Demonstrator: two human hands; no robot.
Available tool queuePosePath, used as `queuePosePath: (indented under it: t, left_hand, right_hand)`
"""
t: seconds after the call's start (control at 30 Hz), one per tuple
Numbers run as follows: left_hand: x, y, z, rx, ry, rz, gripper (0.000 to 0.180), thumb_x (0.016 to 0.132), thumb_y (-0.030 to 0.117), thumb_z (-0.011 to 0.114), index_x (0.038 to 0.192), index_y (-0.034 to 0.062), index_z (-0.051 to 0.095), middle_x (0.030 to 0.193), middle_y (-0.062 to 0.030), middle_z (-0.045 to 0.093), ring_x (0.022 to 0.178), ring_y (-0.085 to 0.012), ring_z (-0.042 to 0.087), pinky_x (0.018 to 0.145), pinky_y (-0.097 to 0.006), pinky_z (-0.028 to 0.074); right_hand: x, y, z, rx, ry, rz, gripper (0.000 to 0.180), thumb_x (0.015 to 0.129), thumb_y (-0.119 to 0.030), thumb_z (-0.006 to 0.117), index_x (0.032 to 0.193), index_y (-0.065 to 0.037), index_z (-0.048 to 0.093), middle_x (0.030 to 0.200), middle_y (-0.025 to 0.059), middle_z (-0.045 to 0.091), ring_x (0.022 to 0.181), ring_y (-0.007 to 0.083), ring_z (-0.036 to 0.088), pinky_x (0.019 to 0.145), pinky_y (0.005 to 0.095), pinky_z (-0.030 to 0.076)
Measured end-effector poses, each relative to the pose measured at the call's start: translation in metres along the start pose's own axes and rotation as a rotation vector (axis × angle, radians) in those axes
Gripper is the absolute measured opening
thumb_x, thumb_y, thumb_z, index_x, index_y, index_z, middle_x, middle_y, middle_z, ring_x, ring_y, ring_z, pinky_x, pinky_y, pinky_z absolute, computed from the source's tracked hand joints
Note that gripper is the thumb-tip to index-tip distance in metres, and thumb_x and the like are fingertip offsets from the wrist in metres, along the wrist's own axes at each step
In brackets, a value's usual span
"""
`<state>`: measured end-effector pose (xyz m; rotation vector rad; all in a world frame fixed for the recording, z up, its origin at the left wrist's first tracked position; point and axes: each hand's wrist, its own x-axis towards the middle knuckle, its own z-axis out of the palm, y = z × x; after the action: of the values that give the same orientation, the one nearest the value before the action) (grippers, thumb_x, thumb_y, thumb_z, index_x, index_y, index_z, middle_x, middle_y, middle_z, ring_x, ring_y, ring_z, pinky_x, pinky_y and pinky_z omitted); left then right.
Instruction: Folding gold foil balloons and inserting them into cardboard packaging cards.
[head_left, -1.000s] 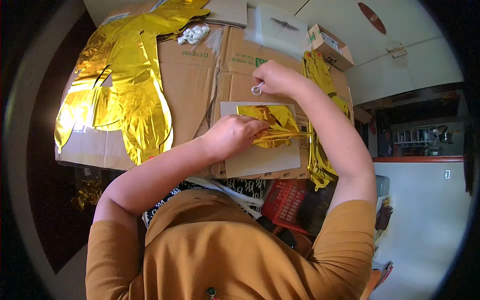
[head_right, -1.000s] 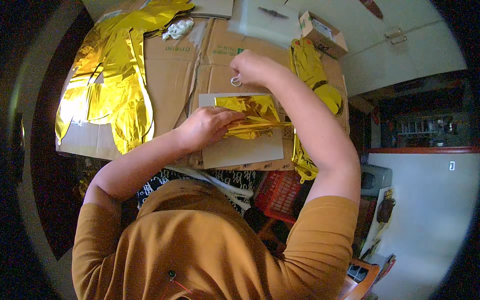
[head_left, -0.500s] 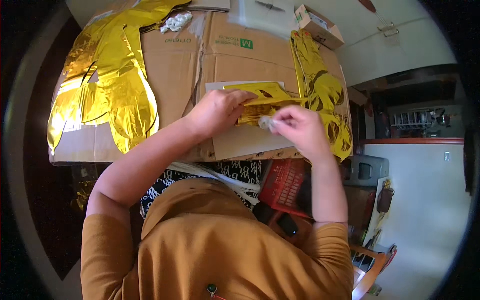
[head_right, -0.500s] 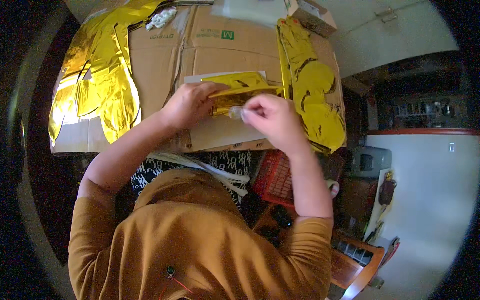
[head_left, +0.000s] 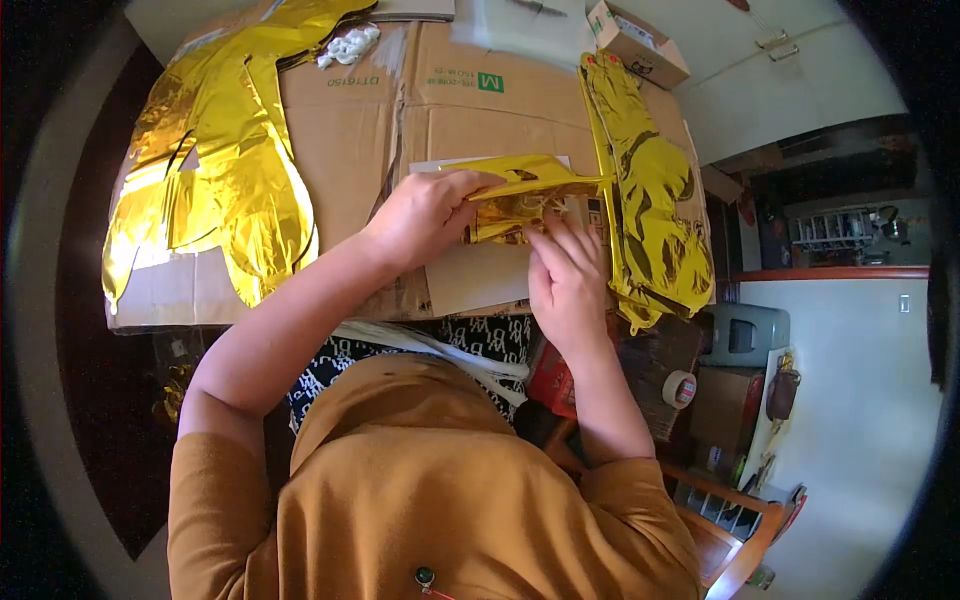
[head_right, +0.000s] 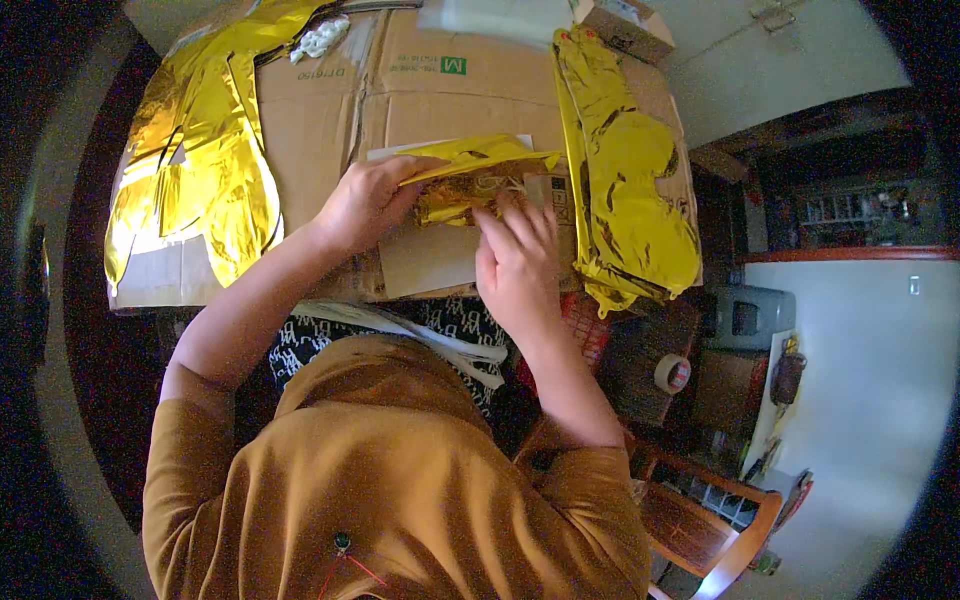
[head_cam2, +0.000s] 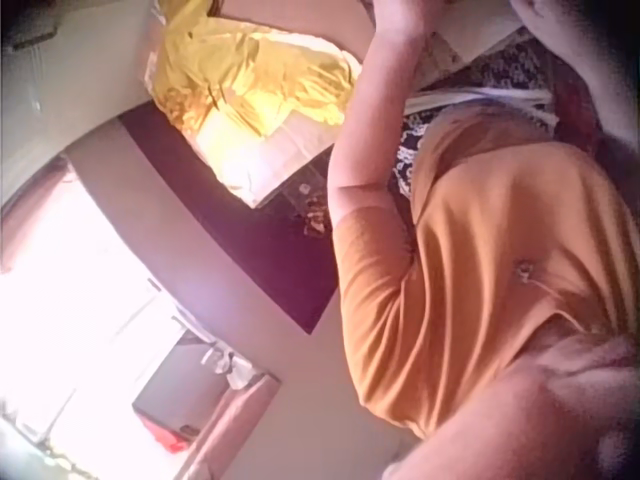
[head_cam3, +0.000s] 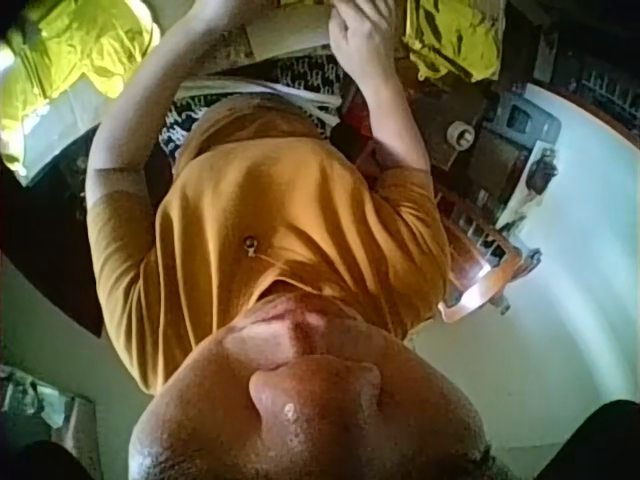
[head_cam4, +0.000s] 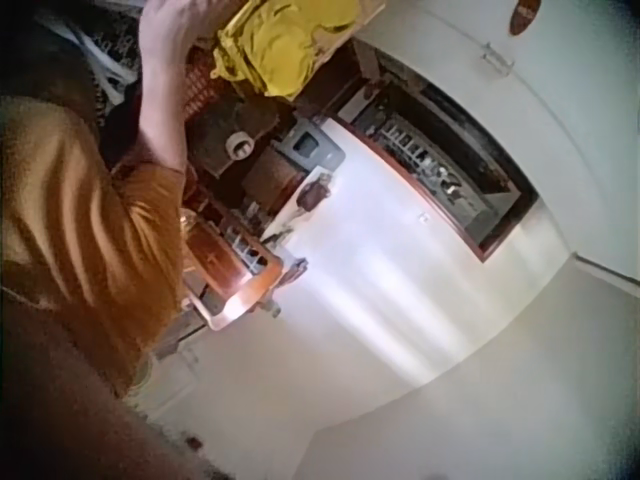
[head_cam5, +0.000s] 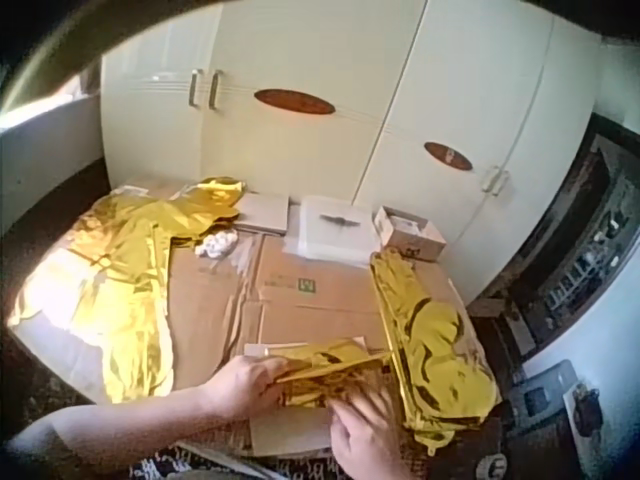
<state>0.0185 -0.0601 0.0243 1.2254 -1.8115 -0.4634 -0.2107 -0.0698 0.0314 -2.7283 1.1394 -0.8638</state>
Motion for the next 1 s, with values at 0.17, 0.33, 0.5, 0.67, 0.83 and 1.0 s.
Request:
queuePosePath:
  t: [0.17,0.33,0.5,0.67,0.83,1.0]
  left_hand:
    - [-0.002,-0.001,0.002,0.002,-0.01,-0.001,0.034,0.086,0.004,0.062,0.12,0.0042,0.066,0.105,-0.0214,0.07,0.096,-0.0387,0.068,0.085,-0.043,0.056]
    - [-0.002,-0.005,0.003,0.017,0.006,0.046,0.035,0.086,0.004,0.063,0.121,0.0042,0.065,0.106,-0.0218,0.07,0.096,-0.0381,0.068,0.085,-0.042,0.056]
    - [-0.004,-0.003,0.002,0.018,-0.02,0.002,0.036,0.084,0.004,0.065,0.12,0.0043,0.065,0.106,-0.0204,0.07,0.095,-0.0377,0.068,0.084,-0.043,0.056]
    - [-0.007,-0.005,0.004,0.074,-0.057,0.066,0.039,0.082,0.002,0.065,0.121,0.0043,0.065,0.108,-0.0188,0.07,0.097,-0.0372,0.068,0.086,-0.043,0.057]
    - [-0.012,-0.008,0.009,0.159,-0.092,0.169,0.039,0.083,0.004,0.068,0.123,0.0042,0.065,0.117,-0.0181,0.069,0.103,-0.0362,0.069,0.091,-0.042,0.057]
    - [-0.012,-0.013,0.013,0.302,-0.065,0.358,0.039,0.082,0.009,0.068,0.12,0.0003,0.064,0.114,-0.0181,0.069,0.104,-0.0345,0.068,0.093,-0.042,0.055]
  right_hand:
    - [-0.002,0.01,0.007,0.063,-0.008,0.027,0.036,0.085,-0.004,0.06,0.121,-0.001,0.065,0.124,0.0183,0.066,0.121,0.0359,0.059,0.111,0.054,0.036]
    - [0.014,0.004,0.029,-0.012,0.0,-0.045,0.036,0.086,-0.004,0.058,0.121,0.001,0.063,0.122,0.0189,0.066,0.12,0.037,0.059,0.111,0.054,0.035]
    - [0.013,-0.004,0.017,0.164,-0.016,-0.043,0.029,0.085,0.001,0.057,0.113,0.002,0.067,0.116,0.0201,0.068,0.114,0.0356,0.063,0.105,0.048,0.043]
    - [-0.003,0.003,-0.03,0.406,0.121,0.071,0.025,0.079,0.004,0.062,0.102,0.001,0.072,0.099,0.0145,0.074,0.091,0.0274,0.072,0.085,0.0375,0.058]
    - [0.032,0.014,-0.062,-0.023,0.095,-0.148,0.037,0.073,0.0,0.069,0.111,-0.002,0.07,0.113,0.015,0.07,0.104,0.0292,0.068,0.094,0.0401,0.053]
    - [0.035,0.071,-0.017,-0.239,-0.105,-0.455,0.039,0.078,-0.002,0.068,0.117,0.0,0.066,0.122,0.0169,0.066,0.115,0.0325,0.063,0.104,0.046,0.047]
